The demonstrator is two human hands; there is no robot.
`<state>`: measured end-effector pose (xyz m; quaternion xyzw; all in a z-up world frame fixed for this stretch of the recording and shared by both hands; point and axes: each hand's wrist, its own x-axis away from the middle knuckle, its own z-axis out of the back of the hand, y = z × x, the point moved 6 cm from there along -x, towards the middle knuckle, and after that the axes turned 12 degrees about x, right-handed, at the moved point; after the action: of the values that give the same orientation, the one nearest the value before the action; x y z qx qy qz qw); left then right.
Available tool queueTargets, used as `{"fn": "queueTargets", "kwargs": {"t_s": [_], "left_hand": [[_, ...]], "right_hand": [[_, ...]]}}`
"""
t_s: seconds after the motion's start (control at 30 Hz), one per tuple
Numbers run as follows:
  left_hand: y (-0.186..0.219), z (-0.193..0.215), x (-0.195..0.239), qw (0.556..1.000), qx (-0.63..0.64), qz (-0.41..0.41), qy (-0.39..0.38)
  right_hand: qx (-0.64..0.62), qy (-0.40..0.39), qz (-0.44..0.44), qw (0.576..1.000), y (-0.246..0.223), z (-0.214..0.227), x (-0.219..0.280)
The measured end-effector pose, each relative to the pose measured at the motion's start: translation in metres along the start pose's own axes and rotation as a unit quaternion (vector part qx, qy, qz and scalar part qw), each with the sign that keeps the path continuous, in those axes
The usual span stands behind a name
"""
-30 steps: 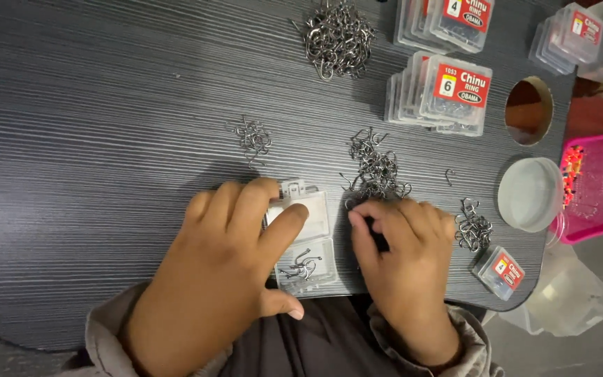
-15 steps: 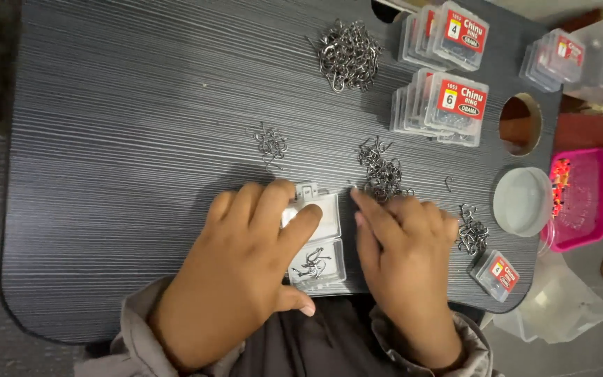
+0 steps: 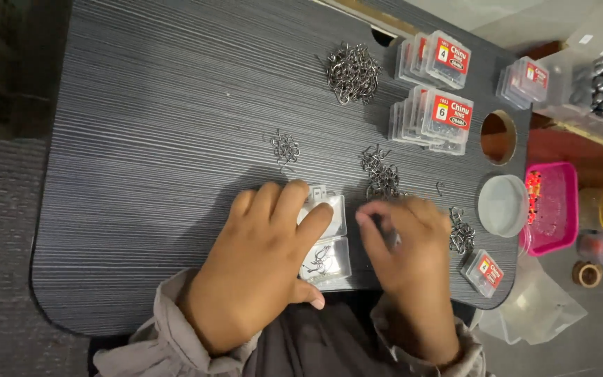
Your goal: The person sorts small metal fishing hooks from a pile on a table into a small, clear plastic container. They use their hands to pick up the hooks and place them into the container, occasionally adjusting the pile of hooks on the table.
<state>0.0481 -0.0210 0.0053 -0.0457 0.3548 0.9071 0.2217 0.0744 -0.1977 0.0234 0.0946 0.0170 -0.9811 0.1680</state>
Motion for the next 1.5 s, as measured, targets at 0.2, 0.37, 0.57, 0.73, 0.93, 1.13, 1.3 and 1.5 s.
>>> {"fn": "queueTargets", "kwargs": {"t_s": [0.2,0.37,0.57,0.73,0.93,1.13,1.3,1.5], "left_hand": [[0.000,0.001,-0.001,1.000,0.002,-0.003,-0.001],[-0.001,-0.004,0.001,1.000,-0.005,0.001,-0.012],[-0.002,-0.007,-0.001,1.000,0.006,0.003,-0.023],[-0.003,-0.006,0.000,1.000,0.017,0.009,-0.025],[-0.002,-0.005,0.000,0.999,0.018,0.008,-0.034],[0.000,-0.002,-0.001,0.999,-0.002,0.000,-0.039],[0.000,-0.001,-0.001,0.999,0.001,0.002,-0.045],[0.001,0.000,-0.002,0.999,0.001,0.005,-0.052]], "right_hand": [[-0.049,-0.028,0.019,0.998,-0.021,0.025,0.014],[0.111,0.036,-0.028,0.993,0.004,0.000,-0.001],[0.102,0.037,-0.014,0.994,-0.007,-0.010,-0.004],[-0.018,0.034,0.029,0.999,-0.008,0.004,0.000],[-0.088,-0.043,-0.020,0.995,0.019,-0.002,0.017],[-0.077,-0.032,-0.041,0.996,0.034,0.001,0.024],[-0.053,-0.070,-0.093,0.992,0.052,0.008,0.024],[-0.069,-0.096,-0.111,0.987,0.069,0.009,0.027]]}}
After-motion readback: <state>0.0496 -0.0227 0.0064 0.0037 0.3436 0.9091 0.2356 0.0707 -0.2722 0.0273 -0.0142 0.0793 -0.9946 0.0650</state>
